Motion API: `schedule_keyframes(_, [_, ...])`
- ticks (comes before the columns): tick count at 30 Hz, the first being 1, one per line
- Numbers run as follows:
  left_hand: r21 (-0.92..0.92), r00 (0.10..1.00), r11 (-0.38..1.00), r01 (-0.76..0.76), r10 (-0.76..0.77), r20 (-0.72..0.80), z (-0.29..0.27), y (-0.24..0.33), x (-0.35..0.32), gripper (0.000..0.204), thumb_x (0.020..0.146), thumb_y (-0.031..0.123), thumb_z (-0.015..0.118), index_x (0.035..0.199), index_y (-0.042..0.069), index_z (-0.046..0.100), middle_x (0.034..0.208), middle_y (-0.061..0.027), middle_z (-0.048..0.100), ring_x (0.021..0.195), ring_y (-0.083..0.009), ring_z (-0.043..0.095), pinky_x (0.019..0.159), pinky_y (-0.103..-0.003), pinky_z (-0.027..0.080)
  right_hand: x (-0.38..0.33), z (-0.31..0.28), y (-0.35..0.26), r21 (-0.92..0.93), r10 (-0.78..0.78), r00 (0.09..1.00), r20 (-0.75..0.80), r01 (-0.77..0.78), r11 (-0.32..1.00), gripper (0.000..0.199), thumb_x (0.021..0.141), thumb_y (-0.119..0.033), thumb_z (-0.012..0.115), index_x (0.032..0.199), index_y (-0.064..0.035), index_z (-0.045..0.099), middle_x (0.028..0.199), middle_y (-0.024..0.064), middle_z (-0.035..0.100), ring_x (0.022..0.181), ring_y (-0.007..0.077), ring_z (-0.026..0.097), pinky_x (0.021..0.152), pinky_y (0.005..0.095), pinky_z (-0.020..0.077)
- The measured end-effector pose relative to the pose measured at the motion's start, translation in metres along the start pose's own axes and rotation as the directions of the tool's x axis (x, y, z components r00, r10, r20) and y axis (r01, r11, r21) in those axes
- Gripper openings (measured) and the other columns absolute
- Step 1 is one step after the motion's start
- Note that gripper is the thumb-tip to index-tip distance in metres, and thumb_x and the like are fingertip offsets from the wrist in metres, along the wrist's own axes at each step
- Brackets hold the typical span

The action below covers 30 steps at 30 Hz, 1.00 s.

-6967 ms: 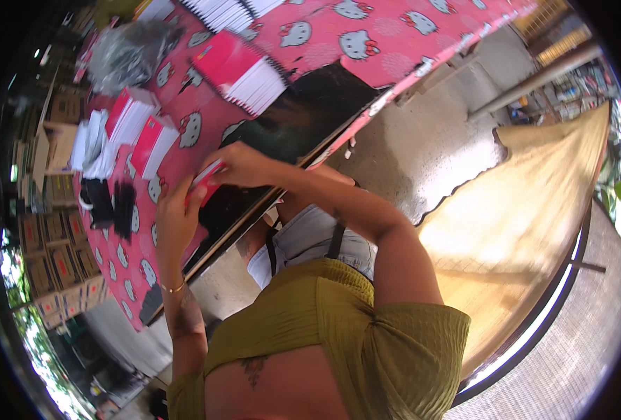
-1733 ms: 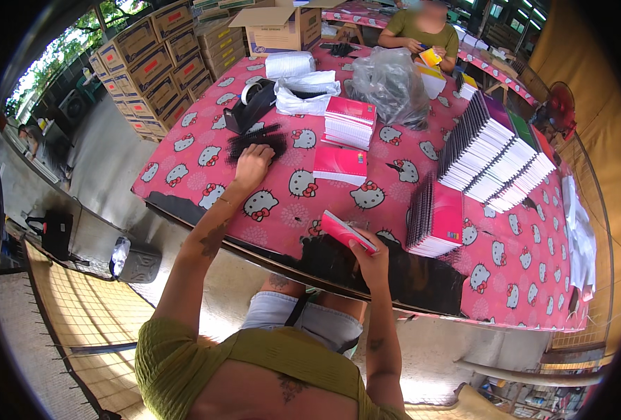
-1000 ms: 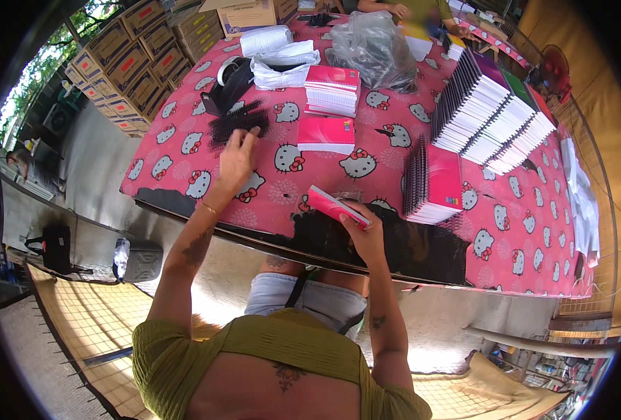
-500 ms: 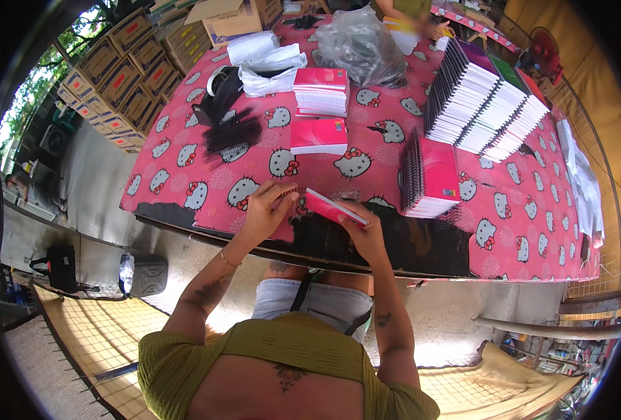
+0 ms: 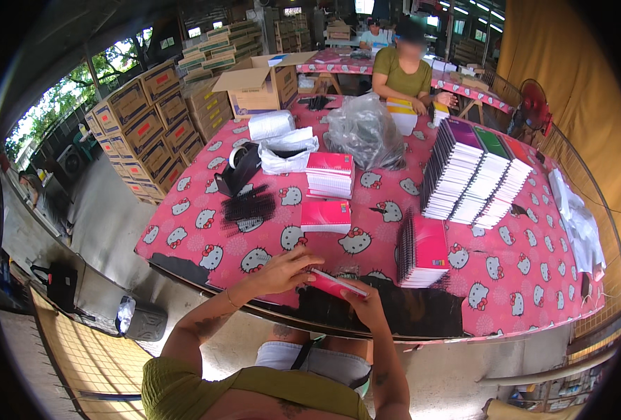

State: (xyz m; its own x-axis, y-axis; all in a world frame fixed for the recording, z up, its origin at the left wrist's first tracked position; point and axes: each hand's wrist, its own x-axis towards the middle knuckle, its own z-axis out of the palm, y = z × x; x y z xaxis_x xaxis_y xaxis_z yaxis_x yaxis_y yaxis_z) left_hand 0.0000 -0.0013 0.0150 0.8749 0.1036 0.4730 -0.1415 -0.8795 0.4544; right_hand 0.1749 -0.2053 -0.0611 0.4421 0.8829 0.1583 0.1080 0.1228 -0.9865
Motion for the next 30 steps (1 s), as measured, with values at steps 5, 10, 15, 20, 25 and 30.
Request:
schedule_keyframes(5, [0.001, 0.996, 1.0, -0.003, 0.003, 0.084, 0.008, -0.006, 0.0, 0.023, 0.096, 0.029, 0.063, 0.108, 0.01, 0.062, 0.098, -0.0096, 0.061, 0.077, -0.0294, 0.063, 0.065, -0.038, 0.052, -0.005, 0.0, -0.007, -0.046, -0.048, 0.999, -0.009, 0.048, 0.998, 0.028, 0.094, -0.007, 0.066, 0.122, -0.0054, 0.07, 0.09, -0.0007, 0.066, 0.062, 0.0029, 0.052, 0.055, 0.0207, 0.0422])
schedule_keyframes(10, [0.35, 0.999, 0.937, 0.013, -0.022, 0.023, 0.017, 0.004, 0.001, 0.038, 0.094, 0.038, 0.062, 0.116, 0.008, 0.061, 0.123, -0.0125, 0.057, 0.111, -0.033, 0.056, 0.09, -0.051, 0.047, -0.008, 0.006, -0.012, -0.053, -0.124, 0.991, -0.06, 0.12, 0.991, 0.028, 0.095, -0.007, 0.066, 0.122, -0.0028, 0.069, 0.093, -0.0002, 0.067, 0.068, 0.0031, 0.054, 0.058, 0.0204, 0.0443])
schedule_keyframes(15, [0.592, 0.992, 0.796, 0.124, -0.116, -0.051, 0.064, 0.046, -0.023, 0.076, 0.091, 0.053, 0.059, 0.144, 0.001, 0.043, 0.155, -0.0207, 0.034, 0.145, -0.041, 0.029, 0.11, -0.068, 0.023, -0.014, 0.018, -0.032, 0.088, -0.014, 0.964, -0.267, 0.038, 0.995, 0.028, 0.095, -0.006, 0.066, 0.121, 0.0009, 0.068, 0.097, -0.0007, 0.068, 0.08, 0.0033, 0.057, 0.066, 0.0202, 0.0473])
schedule_keyframes(20, [0.562, 0.966, 0.793, 0.235, -0.127, -0.225, 0.046, 0.043, 0.01, 0.082, 0.091, 0.054, 0.057, 0.15, 0.0, 0.037, 0.157, -0.0221, 0.032, 0.147, -0.0392, 0.027, 0.111, -0.068, 0.02, -0.01, 0.018, -0.032, 0.046, -0.032, 0.986, -0.163, 0.04, 0.998, 0.03, 0.094, -0.009, 0.067, 0.123, -0.0004, 0.068, 0.099, 0.0008, 0.069, 0.081, 0.0039, 0.057, 0.071, 0.0215, 0.0494])
schedule_keyframes(25, [0.422, 1.0, 0.906, 0.015, -0.002, -0.031, 0.074, 0.052, -0.043, 0.083, 0.092, 0.053, 0.055, 0.149, -0.003, 0.034, 0.155, -0.0265, 0.032, 0.146, -0.0431, 0.028, 0.111, -0.071, 0.016, -0.014, 0.01, -0.04, 0.074, 0.018, 0.984, -0.18, -0.004, 0.997, 0.032, 0.094, -0.011, 0.069, 0.124, 0.0, 0.067, 0.099, 0.0012, 0.069, 0.081, 0.0052, 0.059, 0.072, 0.0229, 0.0516])
schedule_keyframes(30, [0.653, 0.989, 0.743, 0.146, -0.095, -0.113, 0.042, 0.041, 0.008, 0.092, 0.087, 0.061, 0.057, 0.149, -0.003, 0.036, 0.156, -0.0236, 0.034, 0.148, -0.0375, 0.027, 0.115, -0.065, 0.017, -0.011, 0.027, -0.044, 0.135, 0.053, 0.989, -0.139, -0.035, 0.99, 0.034, 0.093, -0.012, 0.07, 0.124, -0.0015, 0.068, 0.096, -0.0006, 0.069, 0.08, 0.004, 0.058, 0.067, 0.0218, 0.0508])
